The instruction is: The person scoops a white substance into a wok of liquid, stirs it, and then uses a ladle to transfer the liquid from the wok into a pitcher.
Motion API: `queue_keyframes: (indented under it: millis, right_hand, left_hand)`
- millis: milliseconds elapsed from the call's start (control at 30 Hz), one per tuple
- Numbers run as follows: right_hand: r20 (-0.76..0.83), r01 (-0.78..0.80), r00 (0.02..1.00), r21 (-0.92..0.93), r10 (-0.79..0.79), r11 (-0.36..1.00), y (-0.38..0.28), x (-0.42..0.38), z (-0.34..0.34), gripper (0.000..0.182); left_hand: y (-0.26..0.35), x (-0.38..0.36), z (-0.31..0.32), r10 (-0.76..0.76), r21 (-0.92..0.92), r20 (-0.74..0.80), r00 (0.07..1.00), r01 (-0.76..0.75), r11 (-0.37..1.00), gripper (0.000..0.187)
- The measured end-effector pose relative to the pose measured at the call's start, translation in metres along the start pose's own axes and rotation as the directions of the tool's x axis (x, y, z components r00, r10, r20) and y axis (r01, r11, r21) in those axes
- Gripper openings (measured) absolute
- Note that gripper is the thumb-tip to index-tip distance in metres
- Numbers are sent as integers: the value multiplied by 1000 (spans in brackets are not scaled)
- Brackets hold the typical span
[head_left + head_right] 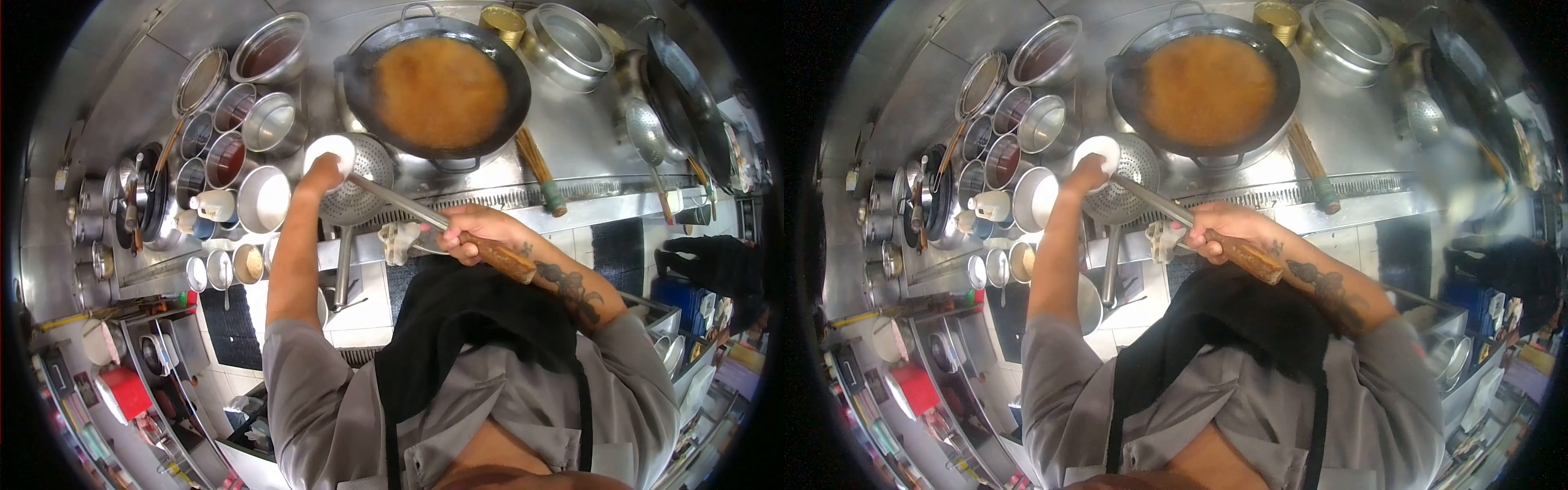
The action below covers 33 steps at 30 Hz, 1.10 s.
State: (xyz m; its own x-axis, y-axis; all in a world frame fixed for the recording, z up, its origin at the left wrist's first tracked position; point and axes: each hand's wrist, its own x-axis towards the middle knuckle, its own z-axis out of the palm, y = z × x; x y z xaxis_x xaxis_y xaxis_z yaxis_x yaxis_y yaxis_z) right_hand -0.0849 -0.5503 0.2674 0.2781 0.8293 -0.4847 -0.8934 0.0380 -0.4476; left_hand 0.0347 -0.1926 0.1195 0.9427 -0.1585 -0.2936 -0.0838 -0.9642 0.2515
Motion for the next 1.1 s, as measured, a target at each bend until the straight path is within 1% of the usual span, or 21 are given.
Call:
queue_keyframes:
  millis: [33, 133, 233, 333, 433, 533, 633, 733, 833, 933, 1033, 1100]
  right_hand:
    - [7, 0, 1000, 0, 0, 1000, 0, 0, -1, 35]
    - [-12, 1, 1000, 24, 0, 1000, 2, 0, -1, 42]
    - [-36, -7, 999, 5, 8, 1000, 0, -2, 1, 42]
    - [-18, -4, 1000, 6, 4, 1000, -1, -5, 0, 42]
    - [-25, -5, 1000, 12, 5, 1000, -3, -8, 1, 43]
    - [8, -4, 1000, 7, 4, 1000, -3, -8, -1, 43]
    - [-30, 2, 1000, -21, -3, 1000, -5, -11, 3, 43]
    - [-10, -7, 1000, -27, 7, 1000, -6, -9, 1, 42]
    - [22, 3, 1000, -34, -2, 999, -7, -8, 0, 32]
    - [14, -1, 1000, -11, 1, 1000, -7, -9, 0, 32]
    - [35, -13, 999, 10, 12, 1000, -7, -8, -2, 32]
    - [44, -9, 999, -5, 9, 1000, -4, -8, -6, 40]
  left_hand:
    - [-2, 2, 2, 9, 8, -3, 1000, -9, 1000, 45]
    - [-5, 5, 7, -27, 24, -9, 1000, 27, 999, 45]
    - [-12, 4, 12, 7, -16, -141, 990, -10, 1000, 37]
    - [-16, 8, 6, 55, -23, -179, 982, -60, 998, 30]
    - [-18, 9, 2, 77, -53, -288, 954, -97, 994, 30]
    - [-12, 6, -2, 56, -145, -306, 950, -105, 984, 32]
    - [-3, 4, -6, 18, -179, -255, 967, -65, 982, 35]
    - [8, -2, -9, -12, -206, -184, 983, -27, 978, 34]
    - [2, 5, -6, 87, -76, -132, 987, -98, 992, 31]
    - [2, 6, -13, 123, -100, 5, 992, -122, 988, 29]
    - [0, 7, -12, 133, -103, -8, 991, -133, 986, 26]
    - [2, 6, -18, 63, -210, 92, 994, -42, 977, 27]
